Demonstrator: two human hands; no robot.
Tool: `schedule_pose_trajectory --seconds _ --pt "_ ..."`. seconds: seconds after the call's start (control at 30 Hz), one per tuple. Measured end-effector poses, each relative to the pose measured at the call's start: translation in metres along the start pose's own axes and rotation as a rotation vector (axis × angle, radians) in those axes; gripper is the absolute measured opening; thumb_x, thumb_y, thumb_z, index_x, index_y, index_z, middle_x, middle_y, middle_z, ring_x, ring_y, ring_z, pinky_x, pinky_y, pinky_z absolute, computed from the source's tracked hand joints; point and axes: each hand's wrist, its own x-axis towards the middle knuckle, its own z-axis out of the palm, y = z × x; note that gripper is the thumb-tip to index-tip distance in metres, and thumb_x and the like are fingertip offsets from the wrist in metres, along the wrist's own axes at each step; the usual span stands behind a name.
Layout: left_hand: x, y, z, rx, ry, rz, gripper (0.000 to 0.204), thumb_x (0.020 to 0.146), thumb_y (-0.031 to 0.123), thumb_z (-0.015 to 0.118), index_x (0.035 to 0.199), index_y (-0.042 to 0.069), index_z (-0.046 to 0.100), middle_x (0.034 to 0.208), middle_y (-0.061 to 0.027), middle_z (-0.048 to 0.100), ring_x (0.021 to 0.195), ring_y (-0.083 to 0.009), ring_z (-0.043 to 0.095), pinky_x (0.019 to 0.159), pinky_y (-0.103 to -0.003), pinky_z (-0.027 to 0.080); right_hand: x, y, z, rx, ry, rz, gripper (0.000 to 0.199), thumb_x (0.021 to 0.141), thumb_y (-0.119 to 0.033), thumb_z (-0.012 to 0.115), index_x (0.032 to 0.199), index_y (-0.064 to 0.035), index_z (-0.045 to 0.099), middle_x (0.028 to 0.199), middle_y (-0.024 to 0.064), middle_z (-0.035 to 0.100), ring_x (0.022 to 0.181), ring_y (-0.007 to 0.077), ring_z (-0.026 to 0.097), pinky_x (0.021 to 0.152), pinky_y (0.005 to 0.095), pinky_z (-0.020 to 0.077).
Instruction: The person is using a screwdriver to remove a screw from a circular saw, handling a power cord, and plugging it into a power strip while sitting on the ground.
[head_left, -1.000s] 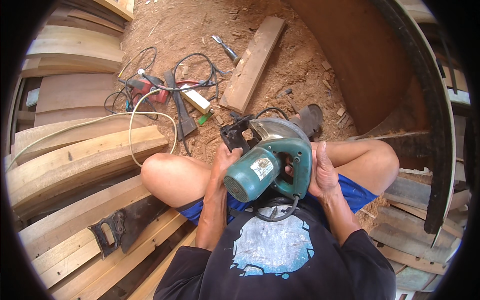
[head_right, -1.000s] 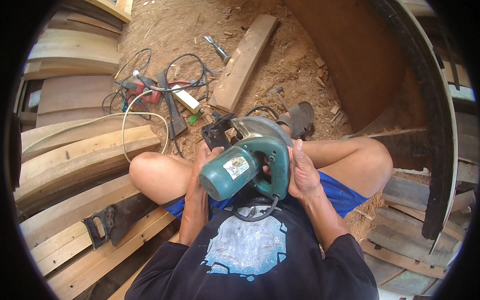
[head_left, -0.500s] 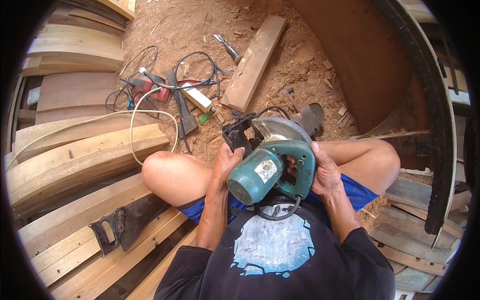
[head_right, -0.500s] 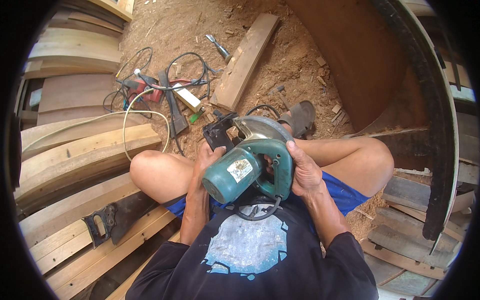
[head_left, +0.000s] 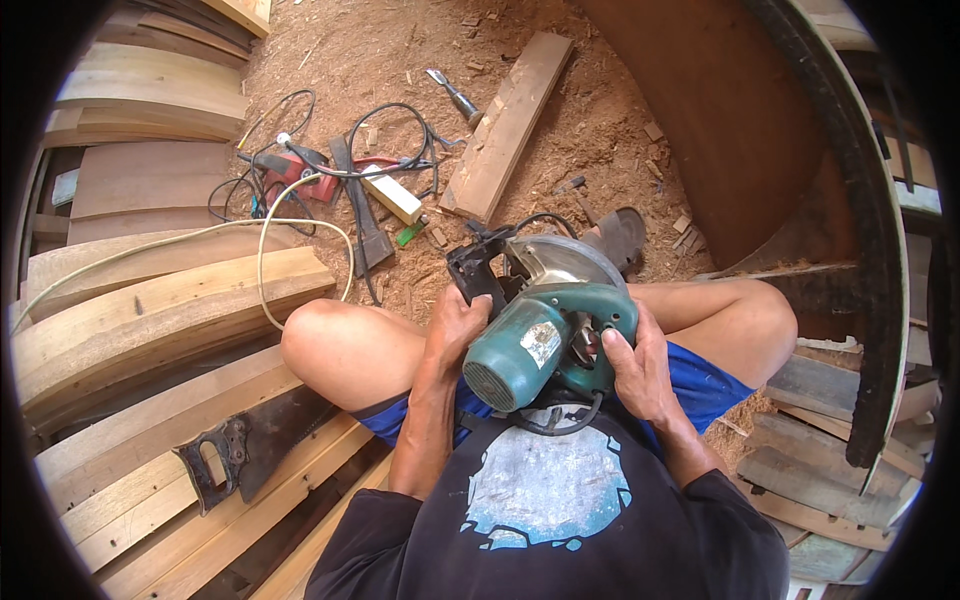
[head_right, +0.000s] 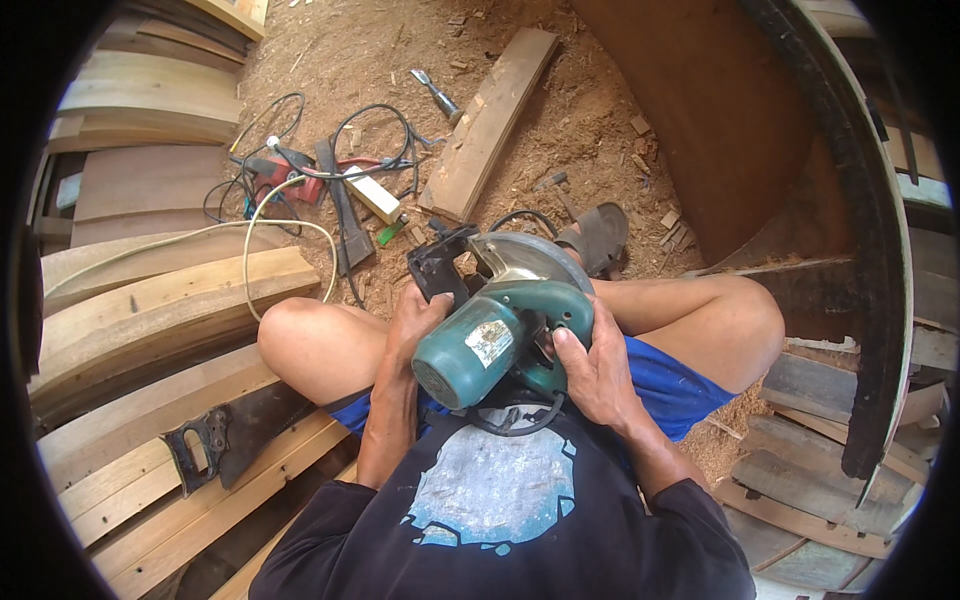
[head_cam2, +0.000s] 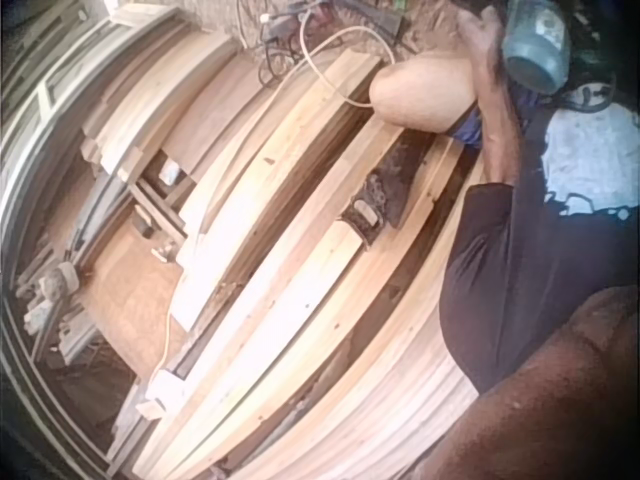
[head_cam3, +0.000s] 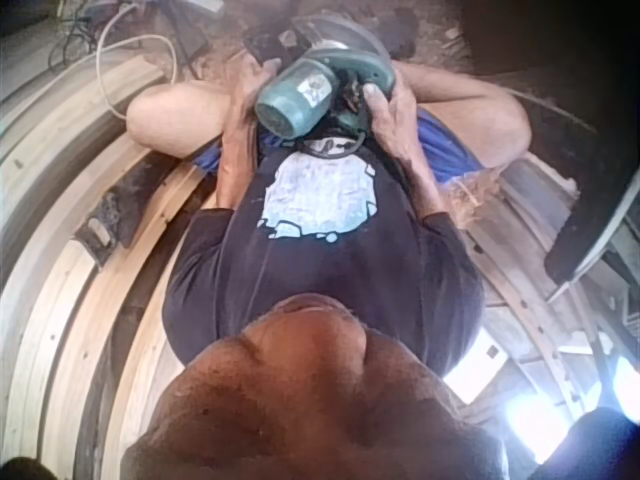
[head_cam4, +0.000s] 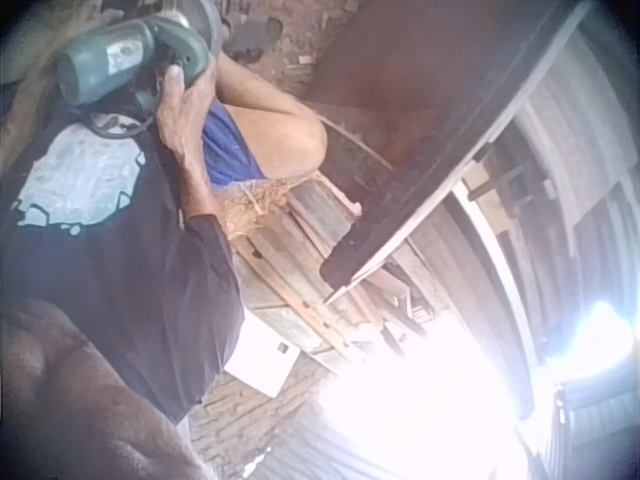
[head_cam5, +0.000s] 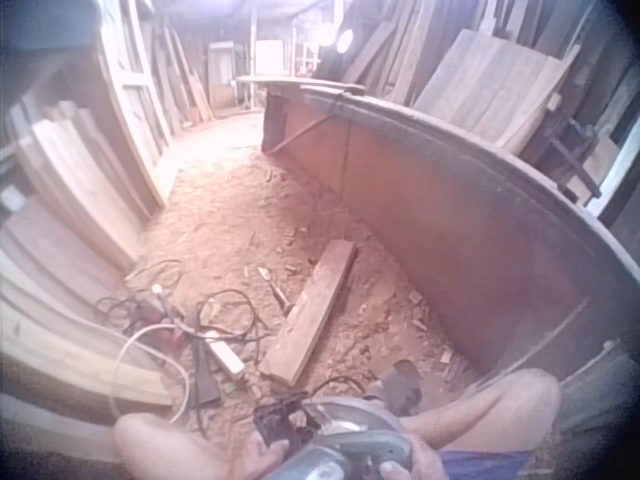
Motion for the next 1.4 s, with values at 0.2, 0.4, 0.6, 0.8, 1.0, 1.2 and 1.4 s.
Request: schedule_pose_trajectory --seconds 0.2,0.4,0.6,0.8,1.0,1.2,1.4 --pt "0.0 -0.003 0.003 0.048 0.022 0.029 0.012 0.094 0.008 0.058 0.096 0.001 0.068 0.082 0.0001 0.066 0.071 -0.0095 0.061 0.063 -0.03 0.049 0.005 -0.011 0.004 -0.242 0.116 0.021 0.035 0.102 -0.015 0.061 0.129 0.0074 0.057 0.099 0.0178 0.072 0.091 0.0254 0.072 0.087 0.0425 0.0565" --pt "0.0 -0.006 0.006 -0.036 0.078 0.068 0.015 0.09 0.012 0.059 0.085 0.001 0.067 0.071 0.001 0.061 0.064 -0.0103 0.055 0.058 -0.034 0.045 0.009 -0.01 0.002 -0.091 0.082 0.023 0.037 0.103 -0.016 0.062 0.132 0.0064 0.057 0.102 0.0126 0.071 0.095 0.0203 0.069 0.087 0.0393 0.0563" --pt "0.004 -0.019 0.002 0.107 0.101 0.05 0.019 0.089 0.016 0.06 0.083 0.0 0.067 0.066 -0.006 0.061 0.062 -0.016 0.06 0.059 -0.039 0.048 0.007 -0.002 -0.011 0.09 -0.06 0.078 0.038 0.105 -0.016 0.059 0.136 0.0051 0.057 0.107 0.0072 0.068 0.098 0.0141 0.064 0.088 0.0334 0.0554" --pt "0.007 -0.02 0.001 0.176 0.093 0.073 0.021 0.088 0.019 0.06 0.082 -0.001 0.067 0.065 -0.0096 0.063 0.062 -0.0196 0.063 0.061 -0.042 0.049 0.009 0.0 -0.007 0.032 -0.011 0.146 0.042 0.104 -0.016 0.06 0.14 0.006 0.056 0.107 0.0077 0.069 0.098 0.0135 0.064 0.09 0.0319 0.0545" --pt "0.002 -0.014 0.003 0.105 0.109 0.069 0.019 0.088 0.015 0.06 0.083 -0.001 0.069 0.067 -0.0067 0.063 0.064 -0.0173 0.062 0.061 -0.04 0.049 0.023 0.031 -0.023 0.65 -0.358 0.165 0.062 0.107 -0.045 0.061 0.141 0.0061 0.058 0.117 0.0122 0.072 0.095 0.015 0.066 0.089 0.0301 0.0558" --pt "-0.001 -0.003 0.008 0.089 0.101 0.066 0.018 0.089 0.013 0.058 0.084 -0.001 0.068 0.068 -0.0053 0.064 0.064 -0.0156 0.061 0.061 -0.038 0.049 0.026 0.044 -0.018 1.026 -0.424 0.232 0.088 0.105 -0.074 0.045 0.137 0.0071 0.059 0.121 0.02 0.072 0.095 0.0206 0.071 0.09 0.0327 0.059" --pt "0.001 -0.006 0.007 0.097 0.09 0.068 0.019 0.089 0.014 0.058 0.081 -0.001 0.066 0.066 -0.0063 0.062 0.064 -0.0167 0.061 0.06 -0.04 0.049 0.03 0.043 -0.018 0.939 -0.385 0.353 0.081 0.106 -0.073 0.044 0.124 0.0042 0.064 0.119 0.0204 0.072 0.099 0.0272 0.073 0.089 0.037 0.0614"
